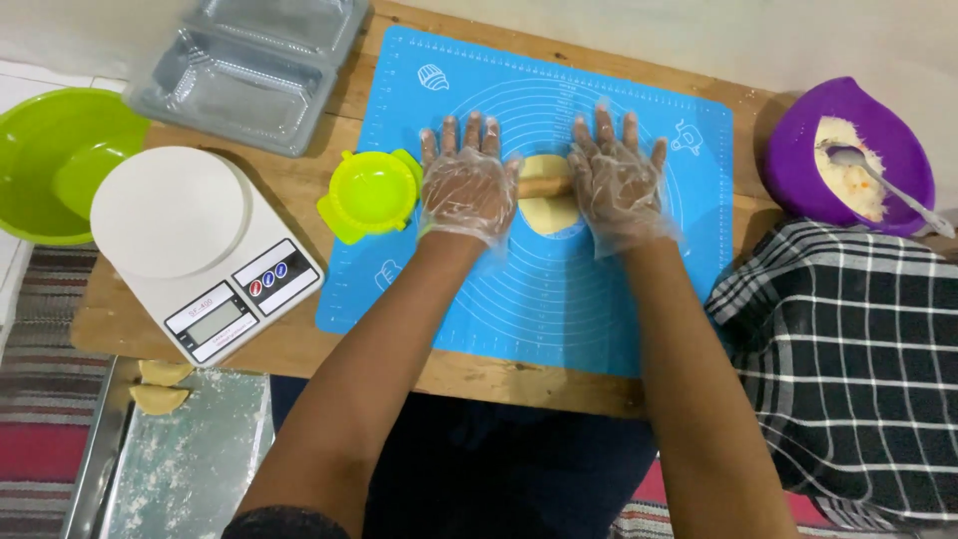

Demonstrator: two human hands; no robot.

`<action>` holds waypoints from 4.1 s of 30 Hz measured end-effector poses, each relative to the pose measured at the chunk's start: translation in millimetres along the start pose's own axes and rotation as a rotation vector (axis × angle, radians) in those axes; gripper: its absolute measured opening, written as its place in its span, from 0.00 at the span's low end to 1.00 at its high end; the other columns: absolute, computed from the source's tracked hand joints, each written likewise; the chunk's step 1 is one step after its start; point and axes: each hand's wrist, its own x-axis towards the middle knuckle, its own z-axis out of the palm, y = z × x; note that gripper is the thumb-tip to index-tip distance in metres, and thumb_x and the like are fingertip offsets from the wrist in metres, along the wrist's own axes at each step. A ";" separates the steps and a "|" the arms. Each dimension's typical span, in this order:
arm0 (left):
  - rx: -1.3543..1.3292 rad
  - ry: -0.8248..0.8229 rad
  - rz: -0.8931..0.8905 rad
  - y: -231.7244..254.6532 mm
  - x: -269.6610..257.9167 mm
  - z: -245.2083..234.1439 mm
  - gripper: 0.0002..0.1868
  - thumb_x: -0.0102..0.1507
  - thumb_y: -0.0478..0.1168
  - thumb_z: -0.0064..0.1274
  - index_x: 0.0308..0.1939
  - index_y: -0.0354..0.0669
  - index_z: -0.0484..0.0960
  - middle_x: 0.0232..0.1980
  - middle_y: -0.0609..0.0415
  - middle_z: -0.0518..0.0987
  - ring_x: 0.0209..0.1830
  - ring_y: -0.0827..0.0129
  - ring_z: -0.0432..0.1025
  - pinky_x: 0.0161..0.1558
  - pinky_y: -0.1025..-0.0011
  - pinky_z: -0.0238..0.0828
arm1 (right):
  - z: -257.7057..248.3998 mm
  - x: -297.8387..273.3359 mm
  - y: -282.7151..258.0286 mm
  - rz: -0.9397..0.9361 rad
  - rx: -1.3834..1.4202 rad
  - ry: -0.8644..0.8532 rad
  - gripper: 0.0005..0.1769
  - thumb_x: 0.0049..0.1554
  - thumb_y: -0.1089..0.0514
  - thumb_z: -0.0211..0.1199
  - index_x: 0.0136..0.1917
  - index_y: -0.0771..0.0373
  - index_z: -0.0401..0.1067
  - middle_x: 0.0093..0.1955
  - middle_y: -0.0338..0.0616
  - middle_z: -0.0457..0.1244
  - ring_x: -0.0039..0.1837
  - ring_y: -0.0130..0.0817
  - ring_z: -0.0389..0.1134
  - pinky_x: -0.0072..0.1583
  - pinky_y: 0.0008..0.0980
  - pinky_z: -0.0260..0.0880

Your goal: Rolling out small pieces of dough into flat circles using a wooden rolling pin on a silicone mat

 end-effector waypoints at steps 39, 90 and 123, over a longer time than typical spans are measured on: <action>0.045 -0.002 0.055 4.4 -9.8 -15.8 0.31 0.75 0.54 0.26 0.82 0.53 0.56 0.84 0.51 0.54 0.84 0.46 0.42 0.79 0.38 0.26 | -31.6 -14.4 -23.1 0.090 0.087 -0.005 0.31 0.72 0.37 0.32 0.82 0.42 0.57 0.84 0.43 0.49 0.83 0.53 0.47 0.76 0.74 0.37; 0.046 -0.059 -0.007 -4.4 19.0 -2.6 0.37 0.74 0.62 0.21 0.82 0.49 0.53 0.85 0.54 0.50 0.85 0.50 0.40 0.80 0.42 0.25 | -13.4 27.3 -16.4 0.070 0.062 -0.094 0.32 0.70 0.29 0.31 0.83 0.31 0.50 0.86 0.34 0.44 0.85 0.49 0.44 0.77 0.73 0.32; 0.059 0.027 -0.018 -21.6 116.8 5.6 0.35 0.72 0.57 0.22 0.82 0.53 0.48 0.85 0.48 0.47 0.84 0.44 0.36 0.78 0.40 0.23 | -70.5 69.7 -33.8 0.182 0.289 -0.262 0.37 0.67 0.34 0.32 0.85 0.46 0.39 0.87 0.54 0.31 0.85 0.62 0.30 0.77 0.72 0.30</action>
